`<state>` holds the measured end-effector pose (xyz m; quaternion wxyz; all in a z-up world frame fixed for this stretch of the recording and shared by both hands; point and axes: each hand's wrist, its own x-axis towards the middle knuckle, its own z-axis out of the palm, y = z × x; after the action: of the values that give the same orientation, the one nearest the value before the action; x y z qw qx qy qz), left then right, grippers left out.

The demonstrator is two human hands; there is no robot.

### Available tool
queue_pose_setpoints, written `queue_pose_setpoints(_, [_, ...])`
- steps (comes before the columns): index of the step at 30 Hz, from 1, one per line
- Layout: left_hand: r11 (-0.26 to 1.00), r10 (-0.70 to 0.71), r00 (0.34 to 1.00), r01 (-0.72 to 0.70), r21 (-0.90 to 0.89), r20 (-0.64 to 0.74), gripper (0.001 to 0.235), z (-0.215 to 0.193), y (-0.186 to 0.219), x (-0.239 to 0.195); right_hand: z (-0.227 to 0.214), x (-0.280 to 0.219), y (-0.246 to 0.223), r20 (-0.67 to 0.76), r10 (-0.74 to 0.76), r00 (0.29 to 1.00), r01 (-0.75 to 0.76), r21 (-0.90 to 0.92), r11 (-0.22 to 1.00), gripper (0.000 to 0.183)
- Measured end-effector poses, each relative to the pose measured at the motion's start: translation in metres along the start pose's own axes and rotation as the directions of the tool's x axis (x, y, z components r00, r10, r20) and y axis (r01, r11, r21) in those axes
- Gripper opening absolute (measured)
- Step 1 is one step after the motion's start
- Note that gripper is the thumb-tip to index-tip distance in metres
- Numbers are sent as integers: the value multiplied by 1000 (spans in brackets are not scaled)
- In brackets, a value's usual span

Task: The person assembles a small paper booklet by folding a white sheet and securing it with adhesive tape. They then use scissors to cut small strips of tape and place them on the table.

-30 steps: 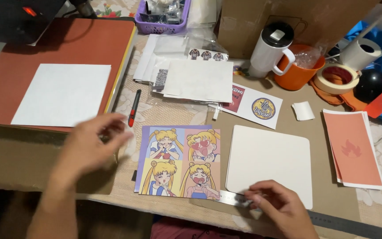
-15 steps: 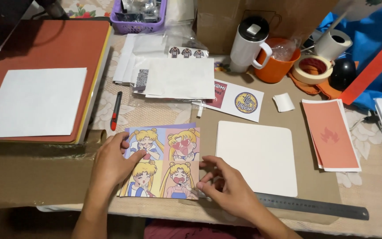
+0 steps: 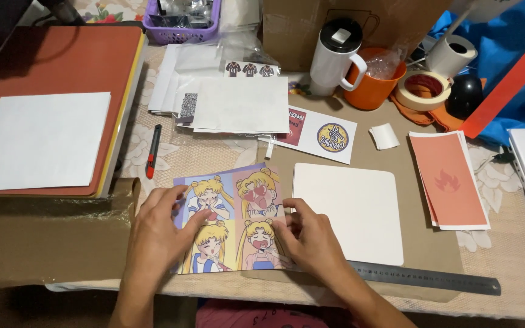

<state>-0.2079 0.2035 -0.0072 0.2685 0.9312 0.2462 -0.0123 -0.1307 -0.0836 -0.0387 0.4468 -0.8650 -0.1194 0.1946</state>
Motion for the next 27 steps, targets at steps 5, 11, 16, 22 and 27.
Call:
queue_pose_setpoints(5, [965,240,971,-237,-114,12,73,5,20,-28,-19,-12,-7,-124,-57,991,78,168,983,7])
queue_pose_setpoints(11, [790,527,846,-522,-322,-80,47,4,64,-46,-57,-40,25,-467,-48,883,269,418,868,8])
queue_pose_setpoints(16, [723,567,792,-610,-324,-227,32,0,84,-32,-137,-68,86,-780,161,604,298,408,863,17])
queue_pose_setpoints(22, [705,573,807,-574,-417,-141,32,15,109,-15,-208,-94,105,-963,194,187,484,262,835,14])
queue_pose_setpoints(27, [626,668,743,-592,-507,-43,33,33,134,-20,-161,-179,119,-918,-254,305,-724,-397,564,33])
